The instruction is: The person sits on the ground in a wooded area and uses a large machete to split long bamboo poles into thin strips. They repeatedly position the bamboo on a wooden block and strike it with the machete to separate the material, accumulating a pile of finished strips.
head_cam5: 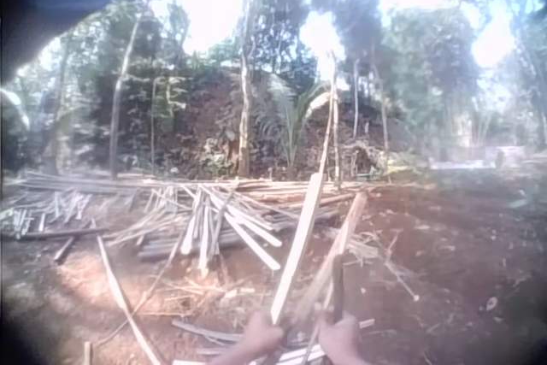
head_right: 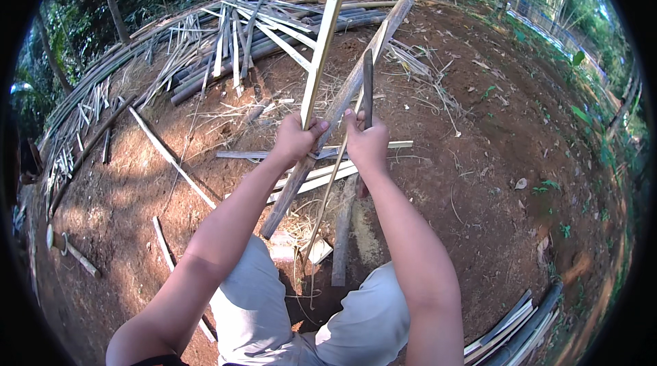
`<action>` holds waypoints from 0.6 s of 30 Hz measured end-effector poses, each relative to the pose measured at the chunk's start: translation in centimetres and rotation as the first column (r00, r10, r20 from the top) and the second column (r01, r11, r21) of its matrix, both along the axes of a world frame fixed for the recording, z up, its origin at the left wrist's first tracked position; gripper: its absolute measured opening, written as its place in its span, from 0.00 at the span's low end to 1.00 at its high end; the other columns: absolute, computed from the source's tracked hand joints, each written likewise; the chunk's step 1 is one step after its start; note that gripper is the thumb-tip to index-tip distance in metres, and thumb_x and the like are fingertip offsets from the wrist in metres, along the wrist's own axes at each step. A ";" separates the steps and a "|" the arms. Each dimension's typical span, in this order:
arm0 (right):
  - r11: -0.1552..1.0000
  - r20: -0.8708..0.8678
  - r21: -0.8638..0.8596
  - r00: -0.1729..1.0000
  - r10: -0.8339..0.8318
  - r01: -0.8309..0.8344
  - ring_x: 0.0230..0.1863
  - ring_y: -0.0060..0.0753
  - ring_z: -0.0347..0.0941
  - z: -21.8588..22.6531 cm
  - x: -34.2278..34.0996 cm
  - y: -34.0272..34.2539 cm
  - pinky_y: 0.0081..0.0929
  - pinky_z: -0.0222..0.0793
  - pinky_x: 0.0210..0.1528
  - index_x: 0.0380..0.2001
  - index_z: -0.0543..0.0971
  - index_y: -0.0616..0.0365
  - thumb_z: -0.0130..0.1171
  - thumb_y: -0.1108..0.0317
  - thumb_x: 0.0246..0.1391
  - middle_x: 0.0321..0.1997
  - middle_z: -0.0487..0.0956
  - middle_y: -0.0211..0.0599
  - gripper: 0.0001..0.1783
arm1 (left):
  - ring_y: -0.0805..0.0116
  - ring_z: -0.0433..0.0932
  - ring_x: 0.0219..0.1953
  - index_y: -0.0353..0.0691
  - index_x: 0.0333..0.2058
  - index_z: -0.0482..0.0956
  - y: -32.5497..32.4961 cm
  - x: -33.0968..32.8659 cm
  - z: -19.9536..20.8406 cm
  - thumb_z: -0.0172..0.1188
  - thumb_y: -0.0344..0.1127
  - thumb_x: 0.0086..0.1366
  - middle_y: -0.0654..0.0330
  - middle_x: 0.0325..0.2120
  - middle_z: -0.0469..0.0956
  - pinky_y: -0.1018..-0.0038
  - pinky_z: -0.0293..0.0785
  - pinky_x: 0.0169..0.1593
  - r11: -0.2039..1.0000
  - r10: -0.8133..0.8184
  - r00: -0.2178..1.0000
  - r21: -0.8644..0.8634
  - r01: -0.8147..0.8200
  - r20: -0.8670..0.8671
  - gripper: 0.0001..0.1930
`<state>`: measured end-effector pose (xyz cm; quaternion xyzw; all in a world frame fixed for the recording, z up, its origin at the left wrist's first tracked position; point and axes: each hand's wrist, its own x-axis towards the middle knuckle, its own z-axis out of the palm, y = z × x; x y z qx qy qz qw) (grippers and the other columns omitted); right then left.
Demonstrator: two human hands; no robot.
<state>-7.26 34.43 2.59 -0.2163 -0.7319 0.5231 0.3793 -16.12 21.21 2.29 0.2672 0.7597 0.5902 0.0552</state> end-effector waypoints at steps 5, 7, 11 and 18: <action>0.997 -0.021 0.081 1.000 -0.010 0.012 0.16 0.17 0.57 0.0 0.5 -1.3 0.27 0.53 0.20 0.20 0.75 0.61 0.65 0.62 0.56 0.13 0.65 0.22 0.17 | 0.70 0.75 0.22 0.32 0.30 0.79 0.7 -0.8 -0.9 0.68 0.40 0.62 0.56 0.20 0.79 0.67 0.71 0.28 0.969 0.239 0.951 -0.019 -0.247 -0.195 0.15; 0.997 -0.023 0.082 1.000 -0.011 0.013 0.16 0.17 0.57 0.0 0.6 -1.7 0.27 0.53 0.20 0.21 0.75 0.62 0.65 0.61 0.56 0.13 0.64 0.22 0.17 | 0.69 0.75 0.22 0.32 0.29 0.78 0.0 -2.9 -1.7 0.67 0.40 0.62 0.56 0.20 0.79 0.67 0.71 0.28 0.949 0.308 0.941 -0.028 -0.315 -0.143 0.15; 0.986 0.017 0.120 0.993 -0.120 0.118 0.17 0.20 0.60 0.3 0.9 -0.1 0.28 0.58 0.22 0.25 0.78 0.64 0.66 0.59 0.56 0.14 0.68 0.26 0.17 | 0.73 0.73 0.19 0.34 0.27 0.75 -1.9 -4.9 -1.3 0.68 0.38 0.61 0.61 0.17 0.75 0.70 0.68 0.24 0.943 0.328 0.945 0.059 -0.327 -0.002 0.15; 0.896 0.229 0.164 0.867 -0.442 0.413 0.34 0.46 0.79 -2.9 1.3 7.7 0.41 0.73 0.42 0.40 0.78 0.74 0.66 0.37 0.49 0.32 0.81 0.49 0.41 | 0.65 0.79 0.23 0.32 0.33 0.80 -3.7 -4.7 -0.6 0.68 0.40 0.61 0.53 0.21 0.80 0.66 0.73 0.30 0.922 0.359 0.930 0.126 -0.366 0.072 0.14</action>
